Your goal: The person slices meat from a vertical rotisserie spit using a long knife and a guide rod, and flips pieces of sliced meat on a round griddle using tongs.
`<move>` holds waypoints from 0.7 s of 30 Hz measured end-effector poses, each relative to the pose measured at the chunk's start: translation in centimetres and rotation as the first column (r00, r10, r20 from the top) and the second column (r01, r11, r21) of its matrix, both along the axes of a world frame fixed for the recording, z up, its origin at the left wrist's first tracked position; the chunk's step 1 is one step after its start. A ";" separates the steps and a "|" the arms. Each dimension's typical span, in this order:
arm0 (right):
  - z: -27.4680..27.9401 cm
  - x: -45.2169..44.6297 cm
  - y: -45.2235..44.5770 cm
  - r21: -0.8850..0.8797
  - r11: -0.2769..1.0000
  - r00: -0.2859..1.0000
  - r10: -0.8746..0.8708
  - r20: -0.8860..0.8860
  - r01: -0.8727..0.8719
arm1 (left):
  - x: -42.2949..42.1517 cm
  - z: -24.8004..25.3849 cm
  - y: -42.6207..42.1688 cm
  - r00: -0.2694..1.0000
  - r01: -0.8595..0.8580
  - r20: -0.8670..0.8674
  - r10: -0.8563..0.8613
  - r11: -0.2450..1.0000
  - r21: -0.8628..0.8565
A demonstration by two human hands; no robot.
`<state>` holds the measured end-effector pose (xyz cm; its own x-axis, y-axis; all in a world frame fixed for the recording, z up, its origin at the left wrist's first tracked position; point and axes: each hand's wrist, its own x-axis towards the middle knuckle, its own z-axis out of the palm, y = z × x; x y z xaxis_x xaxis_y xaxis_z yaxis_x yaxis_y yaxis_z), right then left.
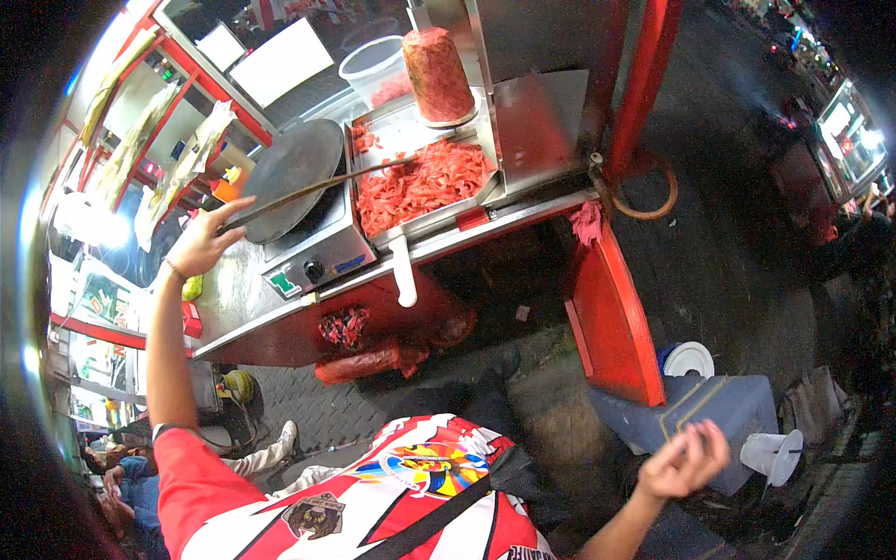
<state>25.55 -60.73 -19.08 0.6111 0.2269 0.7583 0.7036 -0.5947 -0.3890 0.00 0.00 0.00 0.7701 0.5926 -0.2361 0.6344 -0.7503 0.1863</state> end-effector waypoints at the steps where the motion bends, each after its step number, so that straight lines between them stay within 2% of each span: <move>1: -0.1 0.2 0.3 0.006 1.000 1.000 0.002 0.005 -0.002 | -1.5 -0.1 0.5 0.992 0.085 0.095 -0.086 0.996 0.010; 2: -0.9 0.3 1.9 0.002 0.997 0.994 0.080 -0.075 -0.080 | -2.6 -0.1 0.6 0.983 0.134 0.120 -0.138 0.990 0.039; 4: -2.9 0.7 4.9 -0.085 0.966 0.940 0.213 -0.265 -0.243 | -1.4 0.3 0.3 0.987 0.158 0.000 -0.159 0.984 0.076; 5: -4.5 0.9 6.3 -0.063 0.949 0.899 0.269 -0.346 -0.309 | -0.8 -0.2 -0.1 0.986 0.165 -0.041 -0.162 0.982 0.088; 6: -5.8 1.3 8.2 -0.038 0.920 0.847 0.344 -0.405 -0.391 | 0.0 -1.3 0.1 0.959 0.277 0.015 -0.282 0.950 0.145; 8: -8.9 1.7 11.8 0.064 0.815 0.682 0.521 -0.513 -0.575 | 1.9 -2.4 0.8 0.954 0.293 0.022 -0.300 0.944 0.152; 10: -10.3 1.9 16.0 0.023 0.756 0.636 0.566 -0.525 -0.654 | 3.7 -3.7 2.1 0.949 0.304 0.029 -0.314 0.936 0.176; 11: -10.9 2.0 18.2 0.061 0.718 0.570 0.598 -0.564 -0.693 | 4.5 -4.3 2.5 0.935 0.337 0.047 -0.351 0.923 0.187; 13: -11.2 1.9 22.2 0.071 0.648 0.446 0.596 -0.667 -0.759 | 5.7 -4.8 2.7 0.930 0.352 0.032 -0.367 0.911 0.214; 15: -12.8 1.6 26.1 0.045 0.593 0.411 0.608 -0.679 -0.804 | 5.6 -3.7 3.5 0.937 0.344 -0.005 -0.350 0.919 0.194; 17: -13.3 0.8 29.6 0.060 0.565 0.356 0.594 -0.721 -0.823 | 4.6 -1.6 4.7 0.943 0.329 -0.116 -0.312 0.928 0.178; 19: -12.7 -0.3 32.7 0.133 0.602 0.223 0.479 -0.849 -0.788 | 2.8 0.4 5.5 0.952 0.298 -0.127 -0.279 0.938 0.178; 21: -14.5 -1.7 35.4 0.284 0.697 0.030 0.401 -0.916 -0.658 | 0.5 1.8 6.2 0.967 0.254 -0.026 -0.253 0.952 0.171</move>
<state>23.83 -25.35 -33.56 0.4394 0.8538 -0.2792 0.1193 -0.3635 -0.9239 0.49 6.15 1.78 0.8995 0.4098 -0.1514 0.4196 -0.9069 0.0384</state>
